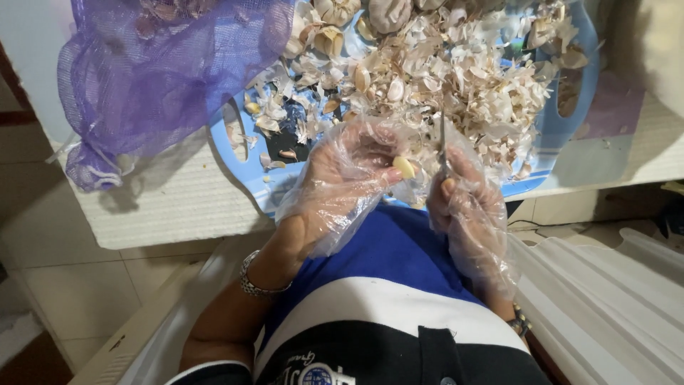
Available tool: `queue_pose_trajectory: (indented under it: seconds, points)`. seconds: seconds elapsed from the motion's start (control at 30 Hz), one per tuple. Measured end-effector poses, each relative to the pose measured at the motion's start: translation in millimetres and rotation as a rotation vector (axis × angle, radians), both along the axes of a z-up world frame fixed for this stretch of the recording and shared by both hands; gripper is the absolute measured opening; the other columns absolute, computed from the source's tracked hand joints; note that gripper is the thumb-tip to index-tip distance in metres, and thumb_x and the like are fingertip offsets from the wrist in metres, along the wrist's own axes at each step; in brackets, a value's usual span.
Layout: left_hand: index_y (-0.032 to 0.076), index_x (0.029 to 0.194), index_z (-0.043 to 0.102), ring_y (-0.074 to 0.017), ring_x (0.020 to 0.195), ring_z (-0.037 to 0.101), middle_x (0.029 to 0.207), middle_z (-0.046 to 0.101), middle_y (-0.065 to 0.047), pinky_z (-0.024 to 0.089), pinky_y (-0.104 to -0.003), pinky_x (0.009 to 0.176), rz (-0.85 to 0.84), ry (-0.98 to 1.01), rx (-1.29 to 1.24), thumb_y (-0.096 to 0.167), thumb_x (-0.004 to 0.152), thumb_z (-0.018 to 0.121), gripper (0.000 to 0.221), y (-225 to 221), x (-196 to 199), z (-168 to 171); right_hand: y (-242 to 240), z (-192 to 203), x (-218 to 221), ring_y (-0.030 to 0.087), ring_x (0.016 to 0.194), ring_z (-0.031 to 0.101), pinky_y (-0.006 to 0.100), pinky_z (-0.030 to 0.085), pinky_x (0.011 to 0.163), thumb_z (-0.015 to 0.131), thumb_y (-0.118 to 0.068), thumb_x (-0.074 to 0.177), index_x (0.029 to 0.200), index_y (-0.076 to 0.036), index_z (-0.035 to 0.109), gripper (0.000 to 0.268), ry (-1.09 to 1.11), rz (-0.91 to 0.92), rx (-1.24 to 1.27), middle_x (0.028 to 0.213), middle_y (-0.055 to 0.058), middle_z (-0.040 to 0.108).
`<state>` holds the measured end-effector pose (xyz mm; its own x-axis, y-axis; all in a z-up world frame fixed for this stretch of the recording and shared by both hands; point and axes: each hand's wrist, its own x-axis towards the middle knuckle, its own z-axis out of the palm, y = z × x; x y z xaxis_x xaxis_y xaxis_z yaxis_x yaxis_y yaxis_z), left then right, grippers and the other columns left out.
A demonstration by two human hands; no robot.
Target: Peeling garlic cloves by hand using a small knife to trim the ends and remove the skin.
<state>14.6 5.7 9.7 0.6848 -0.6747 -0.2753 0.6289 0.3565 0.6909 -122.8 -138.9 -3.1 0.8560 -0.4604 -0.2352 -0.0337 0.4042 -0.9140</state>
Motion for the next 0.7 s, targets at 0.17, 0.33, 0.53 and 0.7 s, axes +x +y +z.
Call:
queue_pose_trajectory:
  seconds: [0.17, 0.33, 0.53, 0.7]
  points:
    - [0.000, 0.108, 0.070, -0.0199, 0.098, 0.073, 0.102, 0.075, -0.013, 0.064, -0.035, 0.092, 0.000, -0.049, 0.172, -0.010, 0.069, 0.090, 0.045, -6.4, -3.0, -2.7, 1.5, 7.5, -0.4, 0.006, 0.040, 0.040, 0.017, 0.034, 0.036, 0.056, -0.015, 0.101, 0.142, 0.000, 0.055, 0.044, 0.046, 0.012, -0.052, 0.055, -0.001, 0.043]
    - [0.003, 0.108, 0.071, -0.0228, 0.100, 0.074, 0.102, 0.075, -0.012, 0.064, -0.037, 0.094, -0.055, -0.072, 0.250, -0.007, 0.075, 0.087, 0.038, -3.6, 1.3, 2.3, 0.5, 16.5, -0.3, 0.006, 0.039, 0.039, 0.017, 0.034, 0.035, 0.055, -0.016, 0.099, 0.138, 0.007, 0.055, 0.045, 0.090, 0.038, -0.075, 0.054, 0.001, 0.042]
    - [-0.001, 0.118, 0.067, -0.0244, 0.090, 0.070, 0.104, 0.071, -0.019, 0.067, -0.038, 0.069, -0.111, 0.156, -0.114, -0.007, 0.086, 0.076, 0.034, 0.3, 1.6, -18.3, -4.4, 10.8, -3.9, 0.007, 0.037, 0.038, 0.019, 0.033, 0.033, 0.053, -0.013, 0.098, 0.133, 0.011, 0.057, 0.043, 0.087, 0.024, -0.111, 0.052, 0.004, 0.043]
    - [-0.004, 0.127, 0.064, -0.0300, 0.096, 0.068, 0.110, 0.069, -0.021, 0.067, -0.044, 0.077, -0.091, 0.345, -0.135, -0.013, 0.083, 0.077, 0.047, 0.1, 6.6, -12.7, -8.5, 20.9, -1.4, 0.006, 0.042, 0.039, 0.020, 0.034, 0.037, 0.049, -0.016, 0.100, 0.147, 0.006, 0.048, 0.051, 0.069, 0.030, -0.219, 0.056, 0.001, 0.046]
